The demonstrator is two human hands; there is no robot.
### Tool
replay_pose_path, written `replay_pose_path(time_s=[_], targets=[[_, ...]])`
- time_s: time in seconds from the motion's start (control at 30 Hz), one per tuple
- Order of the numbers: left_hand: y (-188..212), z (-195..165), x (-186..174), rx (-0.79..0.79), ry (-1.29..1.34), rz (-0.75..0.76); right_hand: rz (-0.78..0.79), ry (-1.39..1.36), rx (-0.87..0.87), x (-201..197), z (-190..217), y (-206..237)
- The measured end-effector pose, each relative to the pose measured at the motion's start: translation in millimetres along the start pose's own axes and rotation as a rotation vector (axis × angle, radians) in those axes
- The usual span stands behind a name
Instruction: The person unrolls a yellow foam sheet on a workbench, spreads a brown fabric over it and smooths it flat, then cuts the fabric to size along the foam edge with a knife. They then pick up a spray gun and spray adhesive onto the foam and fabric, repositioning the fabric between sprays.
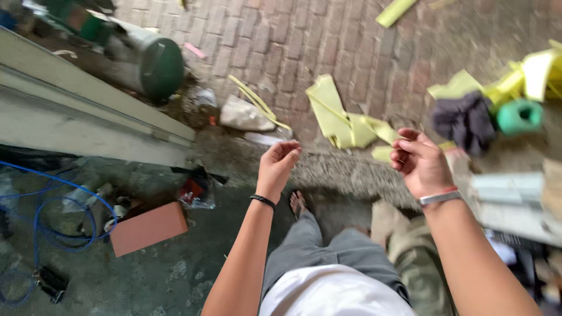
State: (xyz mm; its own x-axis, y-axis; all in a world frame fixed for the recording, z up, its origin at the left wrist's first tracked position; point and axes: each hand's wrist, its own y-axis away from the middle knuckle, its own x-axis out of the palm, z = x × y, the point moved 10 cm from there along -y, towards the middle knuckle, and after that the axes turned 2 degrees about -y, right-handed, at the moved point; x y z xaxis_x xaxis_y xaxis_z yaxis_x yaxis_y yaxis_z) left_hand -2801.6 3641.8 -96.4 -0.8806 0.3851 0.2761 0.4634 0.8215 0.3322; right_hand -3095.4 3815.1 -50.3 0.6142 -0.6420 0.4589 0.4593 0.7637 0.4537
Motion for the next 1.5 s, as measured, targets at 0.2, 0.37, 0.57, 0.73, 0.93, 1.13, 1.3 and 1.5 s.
replay_pose_path(time_s=[0.2,0.37,0.57,0.73,0.93,1.13,1.3,1.5], targets=[[-148,-133,-68,0.116,0.005,-0.097,0.115,-0.028,0.016,123,33,-181],[-304,-218,-112,0.290,0.127,-0.049,0.123,0.030,0.018,196,56,-364],[-500,-308,-224,0.344,0.173,-0.297,0.352,0.043,0.074,377,110,-620],[-608,-385,-301,0.333,0.158,-0.457,0.451,0.264,0.144,586,130,-774],[-789,-456,-448,0.354,0.207,-0.676,0.582,0.282,0.169,815,110,-951],[-1000,-574,-572,0.333,0.200,-0.675,0.606,0.285,0.104,997,145,-1135],[-1157,-720,-613,0.416,0.103,-0.536,0.588,0.277,0.139,1128,163,-1274],[-1259,-814,-718,0.531,-0.045,-0.666,0.999,0.539,0.298,1379,24,-1420]])
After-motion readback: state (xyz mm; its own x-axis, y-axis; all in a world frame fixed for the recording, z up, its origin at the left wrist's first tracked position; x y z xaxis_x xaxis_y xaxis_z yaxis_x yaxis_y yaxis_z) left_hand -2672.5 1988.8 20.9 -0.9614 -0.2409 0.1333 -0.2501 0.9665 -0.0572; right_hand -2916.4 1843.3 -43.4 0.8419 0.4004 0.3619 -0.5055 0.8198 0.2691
